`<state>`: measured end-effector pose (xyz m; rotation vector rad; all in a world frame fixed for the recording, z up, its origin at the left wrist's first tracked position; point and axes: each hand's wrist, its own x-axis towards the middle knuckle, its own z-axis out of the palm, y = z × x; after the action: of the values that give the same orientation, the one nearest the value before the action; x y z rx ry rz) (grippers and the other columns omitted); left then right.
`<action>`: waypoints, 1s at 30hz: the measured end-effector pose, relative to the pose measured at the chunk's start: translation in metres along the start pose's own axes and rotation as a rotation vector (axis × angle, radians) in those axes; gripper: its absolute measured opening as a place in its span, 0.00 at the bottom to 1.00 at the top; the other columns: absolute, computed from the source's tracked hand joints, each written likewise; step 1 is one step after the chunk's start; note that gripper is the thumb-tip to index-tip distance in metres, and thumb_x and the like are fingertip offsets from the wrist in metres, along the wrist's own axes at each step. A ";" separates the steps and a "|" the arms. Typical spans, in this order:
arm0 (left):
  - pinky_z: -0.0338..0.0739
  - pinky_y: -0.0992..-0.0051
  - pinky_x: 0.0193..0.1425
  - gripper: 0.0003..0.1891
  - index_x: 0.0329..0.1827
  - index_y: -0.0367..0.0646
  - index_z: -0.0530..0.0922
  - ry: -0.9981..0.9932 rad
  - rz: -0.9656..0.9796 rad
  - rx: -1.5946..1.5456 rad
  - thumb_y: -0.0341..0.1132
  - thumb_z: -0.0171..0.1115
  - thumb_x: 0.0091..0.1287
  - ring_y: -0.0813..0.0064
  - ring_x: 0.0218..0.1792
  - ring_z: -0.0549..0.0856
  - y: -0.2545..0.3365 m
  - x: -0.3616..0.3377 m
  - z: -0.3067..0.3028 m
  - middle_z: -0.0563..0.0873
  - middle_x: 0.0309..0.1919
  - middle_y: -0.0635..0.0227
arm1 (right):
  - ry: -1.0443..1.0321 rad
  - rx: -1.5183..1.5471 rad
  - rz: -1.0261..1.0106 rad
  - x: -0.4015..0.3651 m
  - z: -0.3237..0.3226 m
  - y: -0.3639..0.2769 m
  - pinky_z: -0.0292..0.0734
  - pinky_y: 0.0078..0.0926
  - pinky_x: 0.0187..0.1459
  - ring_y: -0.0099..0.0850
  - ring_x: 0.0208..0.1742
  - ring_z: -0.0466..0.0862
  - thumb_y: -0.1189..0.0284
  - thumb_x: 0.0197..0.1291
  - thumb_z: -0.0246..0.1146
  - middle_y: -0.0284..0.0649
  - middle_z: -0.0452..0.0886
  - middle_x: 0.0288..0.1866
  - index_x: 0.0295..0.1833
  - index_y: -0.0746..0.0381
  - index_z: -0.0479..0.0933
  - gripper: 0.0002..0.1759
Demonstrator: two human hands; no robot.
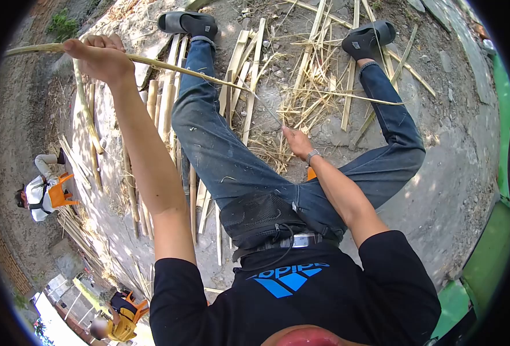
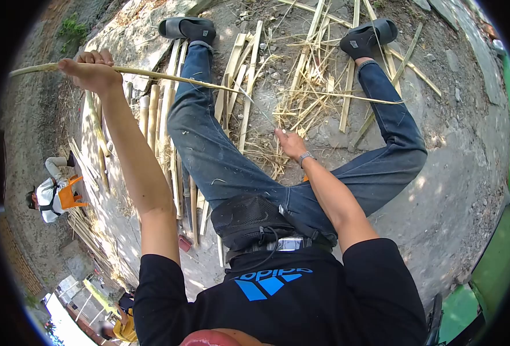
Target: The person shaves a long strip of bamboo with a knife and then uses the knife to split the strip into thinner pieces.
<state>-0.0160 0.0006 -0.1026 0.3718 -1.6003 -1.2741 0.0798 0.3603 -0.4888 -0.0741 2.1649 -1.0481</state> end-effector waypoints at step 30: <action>0.55 0.82 0.16 0.13 0.24 0.47 0.62 -0.525 -0.034 -0.556 0.32 0.59 0.59 0.83 0.14 0.56 0.006 -0.035 -0.030 0.59 0.13 0.75 | 0.354 0.283 -0.371 -0.110 -0.050 -0.139 0.71 0.32 0.27 0.29 0.21 0.78 0.59 0.66 0.69 0.41 0.79 0.19 0.34 0.67 0.81 0.20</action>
<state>0.0265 0.0128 -0.1173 -0.3101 -1.5659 -1.8758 0.0963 0.3382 -0.3065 -0.1742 2.3415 -1.6790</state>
